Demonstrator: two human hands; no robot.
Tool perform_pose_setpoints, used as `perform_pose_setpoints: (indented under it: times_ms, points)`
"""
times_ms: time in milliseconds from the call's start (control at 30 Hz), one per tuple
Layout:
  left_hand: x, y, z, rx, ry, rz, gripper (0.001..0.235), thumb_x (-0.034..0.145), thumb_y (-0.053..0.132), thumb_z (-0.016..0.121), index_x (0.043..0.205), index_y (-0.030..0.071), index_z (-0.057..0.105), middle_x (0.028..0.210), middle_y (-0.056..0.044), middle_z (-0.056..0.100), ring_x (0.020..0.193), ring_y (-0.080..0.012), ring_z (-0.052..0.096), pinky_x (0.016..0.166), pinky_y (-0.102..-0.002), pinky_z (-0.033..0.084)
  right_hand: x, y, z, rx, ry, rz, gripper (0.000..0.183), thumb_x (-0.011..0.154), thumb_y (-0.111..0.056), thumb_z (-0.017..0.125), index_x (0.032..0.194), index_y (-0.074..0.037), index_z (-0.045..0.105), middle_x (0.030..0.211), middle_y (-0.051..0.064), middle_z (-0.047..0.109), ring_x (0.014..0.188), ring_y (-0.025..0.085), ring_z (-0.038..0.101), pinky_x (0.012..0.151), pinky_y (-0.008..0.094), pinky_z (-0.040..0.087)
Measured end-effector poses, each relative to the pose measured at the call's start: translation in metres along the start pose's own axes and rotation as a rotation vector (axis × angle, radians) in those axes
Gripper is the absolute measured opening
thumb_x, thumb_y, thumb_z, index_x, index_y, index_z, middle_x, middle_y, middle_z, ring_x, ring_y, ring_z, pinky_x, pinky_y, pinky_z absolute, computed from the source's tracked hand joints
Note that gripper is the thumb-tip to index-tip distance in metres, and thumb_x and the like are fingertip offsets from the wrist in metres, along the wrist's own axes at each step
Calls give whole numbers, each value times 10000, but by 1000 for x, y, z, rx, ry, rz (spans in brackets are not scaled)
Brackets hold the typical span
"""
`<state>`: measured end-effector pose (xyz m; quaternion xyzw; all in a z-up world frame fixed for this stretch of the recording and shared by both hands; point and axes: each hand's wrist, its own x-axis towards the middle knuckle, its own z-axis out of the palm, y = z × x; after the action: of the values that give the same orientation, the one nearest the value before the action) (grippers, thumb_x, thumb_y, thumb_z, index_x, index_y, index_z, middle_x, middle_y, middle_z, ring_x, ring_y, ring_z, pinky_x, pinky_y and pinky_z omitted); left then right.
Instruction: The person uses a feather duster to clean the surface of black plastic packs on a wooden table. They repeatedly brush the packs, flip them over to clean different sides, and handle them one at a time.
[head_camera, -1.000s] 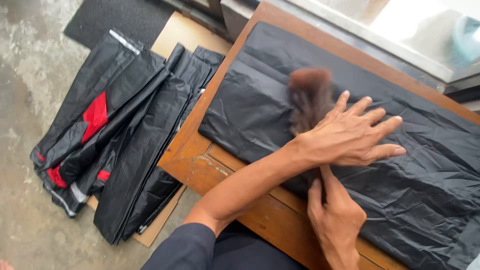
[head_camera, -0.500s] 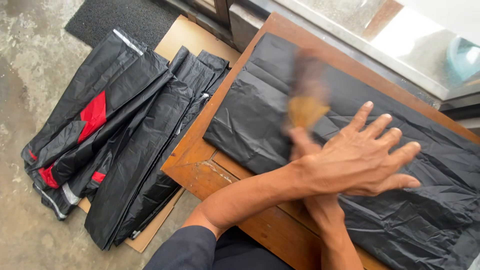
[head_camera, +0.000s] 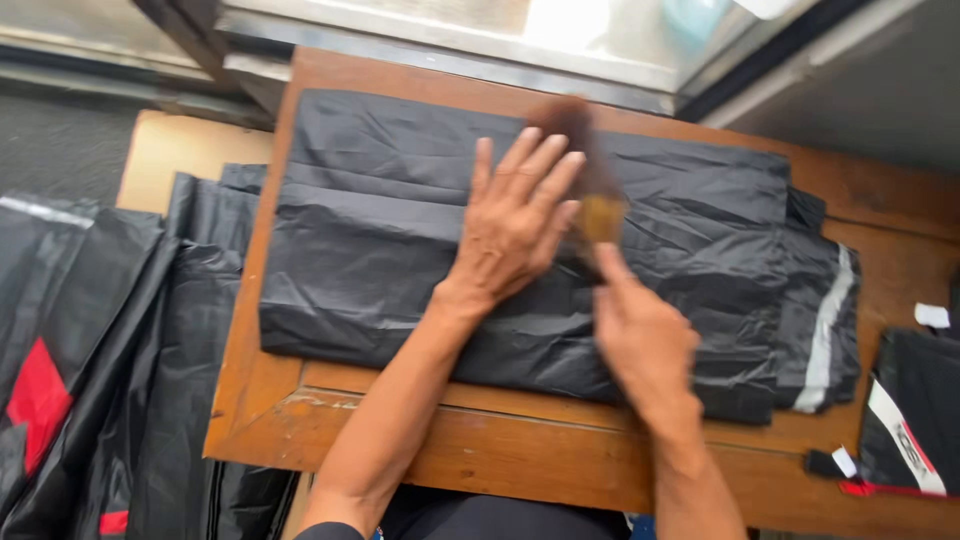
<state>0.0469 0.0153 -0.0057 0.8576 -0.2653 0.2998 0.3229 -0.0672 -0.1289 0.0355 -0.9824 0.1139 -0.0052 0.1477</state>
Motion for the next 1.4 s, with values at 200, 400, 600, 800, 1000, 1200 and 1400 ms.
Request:
perform_pose_setpoints:
  times_ms: [200, 400, 600, 800, 1000, 1200, 1400]
  points:
    - [-8, -6, 2, 180, -334, -40, 499, 941, 297, 574, 1395, 133, 448, 1463, -128, 392, 1406, -332, 266, 1069, -715, 153, -2, 143, -26, -207, 158, 409, 506, 941, -324, 446, 1422, -230, 574, 958, 330, 662, 838, 571, 593, 708, 605, 448]
    - [42, -30, 17, 283, -542, 2, 881, 859, 625, 534, 1493, 66, 284, 1552, -165, 237, 1430, -381, 111, 1046, -726, -2, -67, 78, -17, 344, 222, -66, 507, 839, -193, 653, 1314, -48, 549, 1315, 155, 581, 1162, 222, 598, 1050, 298, 423]
    - [89, -44, 16, 190, -849, 19, 798, 794, 698, 585, 1322, 103, 524, 1131, -223, 547, 1154, -366, 488, 1058, -699, -41, -120, 72, 13, 412, 63, -562, 395, 789, -153, 715, 1178, -173, 650, 606, -34, 533, 461, 182, 457, 466, 319, 391]
    - [106, -29, 5, 177, -998, -26, 541, 688, 472, 701, 1034, 58, 663, 1043, -154, 615, 1027, -341, 557, 1131, -569, 112, -130, 71, 22, 253, 38, -427, 397, 777, -265, 708, 1169, -222, 659, 568, -30, 451, 456, 195, 477, 415, 355, 373]
    - [121, -4, -41, 230, -1070, -44, 469, 706, 282, 678, 1119, 111, 535, 1167, -106, 581, 958, -383, 599, 719, -525, 444, -127, 67, 23, 177, -60, -310, 466, 747, -328, 688, 1206, -283, 620, 606, -47, 551, 503, 214, 581, 413, 402, 425]
    - [126, -8, -73, 410, -1083, -6, 275, 731, 239, 684, 905, 72, 550, 906, -164, 663, 887, -423, 612, 687, -514, 456, -124, 56, 24, 136, -141, -135, 472, 780, -359, 626, 1250, -339, 577, 661, -64, 588, 527, 268, 585, 411, 427, 443]
    - [84, 37, -112, 302, -551, 562, 142, 727, 69, 598, 709, 140, 476, 688, -39, 483, 537, -246, 497, 516, -370, 404, -119, 63, 19, 223, 69, -344, 405, 800, -243, 644, 1201, -191, 622, 761, -64, 676, 547, 174, 616, 439, 332, 448]
